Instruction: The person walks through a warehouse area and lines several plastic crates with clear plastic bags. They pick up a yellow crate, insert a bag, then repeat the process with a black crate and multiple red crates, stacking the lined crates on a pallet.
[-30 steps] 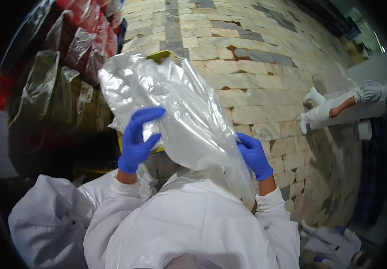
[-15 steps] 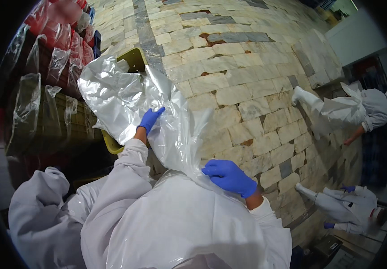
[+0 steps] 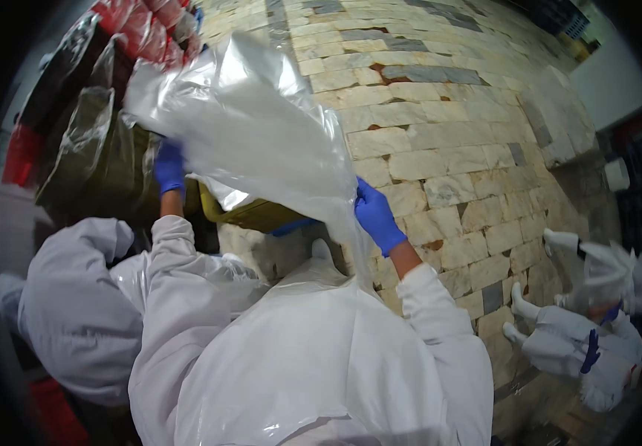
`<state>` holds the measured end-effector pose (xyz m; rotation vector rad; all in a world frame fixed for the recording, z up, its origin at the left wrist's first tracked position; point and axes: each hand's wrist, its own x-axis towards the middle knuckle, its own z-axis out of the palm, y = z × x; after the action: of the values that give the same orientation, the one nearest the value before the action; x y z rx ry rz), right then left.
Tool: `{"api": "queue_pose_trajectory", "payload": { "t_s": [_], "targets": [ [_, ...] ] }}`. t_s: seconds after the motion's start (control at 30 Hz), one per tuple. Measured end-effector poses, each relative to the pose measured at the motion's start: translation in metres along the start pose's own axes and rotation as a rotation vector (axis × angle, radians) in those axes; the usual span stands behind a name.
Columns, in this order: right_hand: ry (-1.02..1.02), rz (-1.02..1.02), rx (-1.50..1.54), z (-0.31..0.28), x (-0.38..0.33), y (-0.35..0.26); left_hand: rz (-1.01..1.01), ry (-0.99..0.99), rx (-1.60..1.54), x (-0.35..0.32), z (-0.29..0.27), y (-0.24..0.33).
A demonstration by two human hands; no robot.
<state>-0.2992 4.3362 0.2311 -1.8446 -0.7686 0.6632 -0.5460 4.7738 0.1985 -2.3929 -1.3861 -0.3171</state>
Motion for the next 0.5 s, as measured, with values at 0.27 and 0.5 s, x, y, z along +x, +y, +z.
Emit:
{"api": "queue_pose_trajectory", "payload": {
  "t_s": [0.27, 0.5],
  "targets": [
    [-0.074, 0.275, 0.171, -0.007, -0.015, 0.135, -0.505, -0.639, -0.395, -0.2, 0.03, 0.013],
    [0.078, 0.396, 0.107, -0.064, -0.043, 0.191, -0.208, -0.129, -0.409, -0.144, -0.008, 0.069]
  ]
}}
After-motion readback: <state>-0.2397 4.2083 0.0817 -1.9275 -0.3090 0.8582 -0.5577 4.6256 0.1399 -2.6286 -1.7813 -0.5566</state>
